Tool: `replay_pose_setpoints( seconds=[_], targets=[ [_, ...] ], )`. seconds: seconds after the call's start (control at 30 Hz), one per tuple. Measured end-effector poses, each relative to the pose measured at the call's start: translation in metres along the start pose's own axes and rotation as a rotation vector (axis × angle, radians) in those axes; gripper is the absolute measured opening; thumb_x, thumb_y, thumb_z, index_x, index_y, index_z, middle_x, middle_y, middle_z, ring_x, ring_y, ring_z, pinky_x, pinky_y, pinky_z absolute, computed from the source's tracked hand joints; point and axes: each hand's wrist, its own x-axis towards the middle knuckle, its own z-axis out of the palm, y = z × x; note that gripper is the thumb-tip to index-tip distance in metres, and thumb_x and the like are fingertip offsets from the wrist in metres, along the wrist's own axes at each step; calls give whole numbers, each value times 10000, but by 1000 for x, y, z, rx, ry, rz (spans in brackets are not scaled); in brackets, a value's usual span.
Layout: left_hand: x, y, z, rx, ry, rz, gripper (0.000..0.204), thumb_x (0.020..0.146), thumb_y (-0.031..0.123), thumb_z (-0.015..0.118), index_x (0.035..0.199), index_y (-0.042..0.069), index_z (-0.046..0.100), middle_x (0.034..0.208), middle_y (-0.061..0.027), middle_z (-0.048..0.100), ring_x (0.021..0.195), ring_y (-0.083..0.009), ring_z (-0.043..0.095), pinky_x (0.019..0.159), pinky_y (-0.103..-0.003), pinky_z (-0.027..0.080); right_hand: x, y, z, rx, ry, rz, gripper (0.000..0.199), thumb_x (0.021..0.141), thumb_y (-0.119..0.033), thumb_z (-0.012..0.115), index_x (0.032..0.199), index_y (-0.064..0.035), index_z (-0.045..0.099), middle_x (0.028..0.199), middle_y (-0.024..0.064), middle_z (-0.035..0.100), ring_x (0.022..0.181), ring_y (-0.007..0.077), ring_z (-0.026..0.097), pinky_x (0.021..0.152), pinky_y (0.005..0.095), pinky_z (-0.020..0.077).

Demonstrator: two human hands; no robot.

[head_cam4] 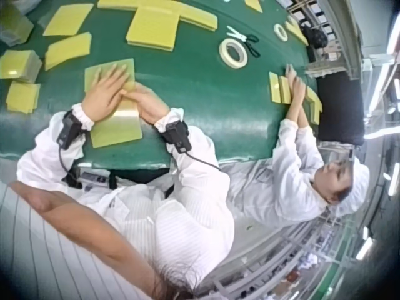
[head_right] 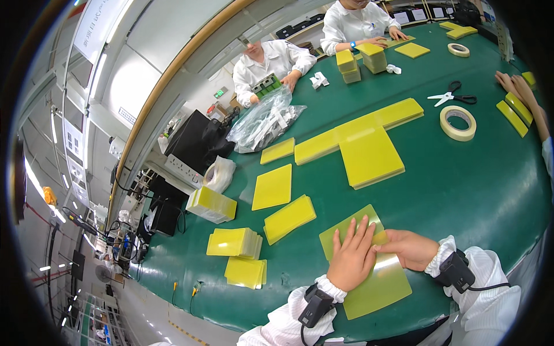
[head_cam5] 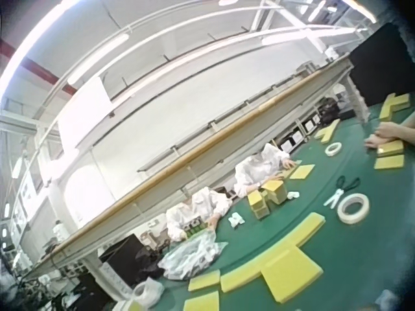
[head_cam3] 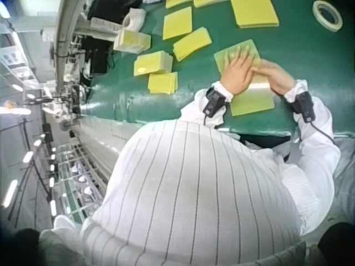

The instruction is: Applying adhesive film or tape to yellow rectangular electronic components at a factory assembly line.

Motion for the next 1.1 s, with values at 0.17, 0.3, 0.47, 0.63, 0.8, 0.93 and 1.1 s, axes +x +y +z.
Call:
replay_pose_setpoints(
  seconds=[0.17,0.3,0.47,0.63,0.8,0.93,1.1],
  targets=[
    [1,1,0,-19,5,0,490,886,203,476,1347,63,381,1437,-131,315,1323,-350,291,1023,-599,184,-1,0,-1,22,-29,-24,356,924,-135,517,1247,-40,401,1176,74,541,1057,154,563,865,310,485],
    [1,3,1,-13,19,4,490,884,203,478,1344,63,383,1435,-131,317,1324,-349,290,1025,-596,184,-1,0,-2,34,-32,-20,345,926,-135,513,1241,-39,409,1175,72,539,1058,151,560,867,309,481],
    [-1,-1,3,12,-1,-23,504,879,204,487,1348,59,372,1444,-133,300,1320,-361,291,1019,-602,203,9,6,-4,39,-37,-34,345,923,-129,513,1238,-25,418,1186,93,529,1059,170,553,864,327,481],
    [0,-1,13,0,24,-35,509,882,209,486,1341,29,364,1442,-164,284,1324,-374,271,1018,-604,214,0,2,6,40,0,-80,363,907,-80,496,1249,4,413,1187,119,523,1060,206,552,851,353,486],
    [-1,0,15,-62,42,-62,503,883,210,486,1326,2,369,1442,-188,262,1339,-372,230,1044,-591,180,-1,0,16,-37,10,-113,383,892,-45,452,1264,23,388,1198,137,512,1092,219,538,866,360,483],
    [1,0,16,-115,43,-40,497,870,200,496,1305,-12,386,1430,-197,271,1344,-362,216,1061,-582,141,3,3,14,-29,43,-160,392,888,-50,415,1266,35,359,1221,150,494,1096,228,542,902,356,469],
    [1,0,18,-140,30,-30,508,865,201,490,1312,-16,382,1431,-203,266,1351,-367,196,1059,-587,137,4,7,6,3,40,-162,381,885,-48,416,1256,27,376,1207,141,514,1087,234,548,926,351,453]
  ],
)
